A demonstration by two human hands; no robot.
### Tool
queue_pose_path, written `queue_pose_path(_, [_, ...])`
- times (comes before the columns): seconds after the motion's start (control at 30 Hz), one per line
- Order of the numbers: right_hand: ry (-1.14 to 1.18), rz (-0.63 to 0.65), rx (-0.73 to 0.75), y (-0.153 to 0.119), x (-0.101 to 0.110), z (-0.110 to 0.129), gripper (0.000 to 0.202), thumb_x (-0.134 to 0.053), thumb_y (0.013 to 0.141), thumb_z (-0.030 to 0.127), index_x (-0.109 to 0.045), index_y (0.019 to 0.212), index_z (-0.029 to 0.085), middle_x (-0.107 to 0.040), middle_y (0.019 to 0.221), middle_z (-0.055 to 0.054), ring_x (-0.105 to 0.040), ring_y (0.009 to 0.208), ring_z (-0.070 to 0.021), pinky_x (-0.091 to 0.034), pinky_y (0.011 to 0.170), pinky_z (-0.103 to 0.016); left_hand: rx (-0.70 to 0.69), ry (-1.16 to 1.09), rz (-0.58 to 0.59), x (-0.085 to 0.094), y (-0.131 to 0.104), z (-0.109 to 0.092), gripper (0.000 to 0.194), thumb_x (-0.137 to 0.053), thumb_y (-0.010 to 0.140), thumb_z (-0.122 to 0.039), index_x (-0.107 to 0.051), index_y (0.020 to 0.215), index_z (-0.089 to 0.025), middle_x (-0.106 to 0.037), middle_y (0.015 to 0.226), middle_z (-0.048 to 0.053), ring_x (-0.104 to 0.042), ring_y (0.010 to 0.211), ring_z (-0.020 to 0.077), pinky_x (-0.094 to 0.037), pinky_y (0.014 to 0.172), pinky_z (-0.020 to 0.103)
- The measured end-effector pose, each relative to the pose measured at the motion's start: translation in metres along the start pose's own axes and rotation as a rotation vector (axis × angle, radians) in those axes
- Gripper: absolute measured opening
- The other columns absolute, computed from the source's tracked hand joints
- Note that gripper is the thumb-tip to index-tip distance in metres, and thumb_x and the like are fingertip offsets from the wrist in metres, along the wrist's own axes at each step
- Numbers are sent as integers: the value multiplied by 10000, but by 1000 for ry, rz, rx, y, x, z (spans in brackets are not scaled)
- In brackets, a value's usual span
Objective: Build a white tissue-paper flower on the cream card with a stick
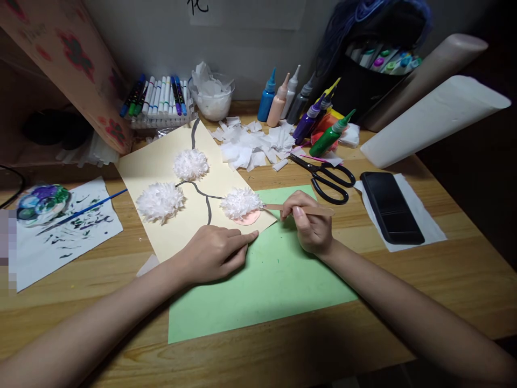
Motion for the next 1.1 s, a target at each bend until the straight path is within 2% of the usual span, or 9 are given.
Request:
queue_pose_path(0.17, [14, 7, 16, -2, -2, 1, 243, -379, 886, 191, -529, 695, 199, -532, 618, -13, -481, 594, -151, -391, 572, -316, 4, -12, 0, 0, 0, 0, 374, -407, 861, -192, -587, 1188, -174, -660, 688, -10, -572, 547, 105, -357, 473, 233])
queue_pose_path(0.3, [69, -191, 42, -5, 15, -2, 267, -389, 887, 238, -516, 654, 207, -499, 565, 3, -459, 525, -143, -366, 528, -312, 3, -12, -5, 1, -1, -1, 379, -408, 856, -182, -584, 1192, -174, -655, 681, -12, -572, 548, 108, -359, 477, 237])
queue_pose_path(0.4, [29, -279, 46, -2, 27, -7, 223, -397, 896, 236, -558, 744, 220, -581, 619, -2, -515, 548, -152, -407, 552, -320, -4, -18, -7, 1, -1, -2, 383, -403, 857, -176, -580, 1195, -170, -651, 679, -12, -574, 549, 114, -362, 480, 244])
queue_pose_path(0.5, [-111, -181, -20, 12, 29, -19, 196, -404, 903, 177, -590, 938, 227, -687, 852, -40, -627, 780, -187, -482, 679, -345, -7, -17, -9, 1, -1, -2, 384, -392, 861, -176, -575, 1198, -165, -643, 671, -9, -568, 539, 119, -355, 476, 251])
queue_pose_path(0.6, [-307, -26, -15, 29, 22, -33, 198, -436, 891, 139, -591, 980, 225, -682, 1008, -64, -620, 972, -208, -487, 832, -377, -5, -16, -15, 1, -1, -2, 379, -385, 863, -173, -579, 1189, -163, -639, 665, -7, -565, 536, 123, -352, 478, 254])
queue_pose_path(0.67, [-402, 27, 14, 37, 17, -43, 153, -480, 878, 144, -591, 956, 213, -681, 1001, -81, -620, 972, -218, -489, 847, -379, -1, -14, -19, 1, -1, -2, 380, -390, 857, -166, -582, 1184, -165, -642, 666, -5, -569, 542, 125, -351, 481, 254])
queue_pose_path(0.87, [-552, 84, 13, 52, 7, -64, 73, -575, 828, 177, -580, 898, 194, -667, 852, -81, -625, 815, -232, -496, 725, -357, 13, -13, -31, 2, -2, -1, 381, -404, 843, -153, -589, 1175, -180, -659, 678, -1, -565, 528, 121, -339, 474, 248])
queue_pose_path(0.97, [-530, 73, 11, 53, 9, -61, 74, -532, 838, 137, -574, 835, 198, -667, 803, -60, -625, 772, -211, -487, 698, -332, 16, -13, -27, 2, -1, -1, 378, -402, 844, -152, -589, 1171, -181, -659, 676, -2, -566, 530, 122, -346, 474, 245])
queue_pose_path(1.1, [-429, -48, 55, 47, 20, -42, 83, -556, 823, 135, -581, 850, 210, -691, 834, -41, -657, 787, -191, -507, 707, -323, 2, -14, -22, 2, -1, -3, 380, -389, 847, -152, -580, 1175, -174, -652, 669, 1, -574, 537, 119, -367, 481, 232])
Point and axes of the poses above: each hand's wrist, its own y-axis towards the middle knuckle, its own x-axis out of the back of the hand, z = x × y, the point moved 8 cm from there along y, towards the middle knuckle
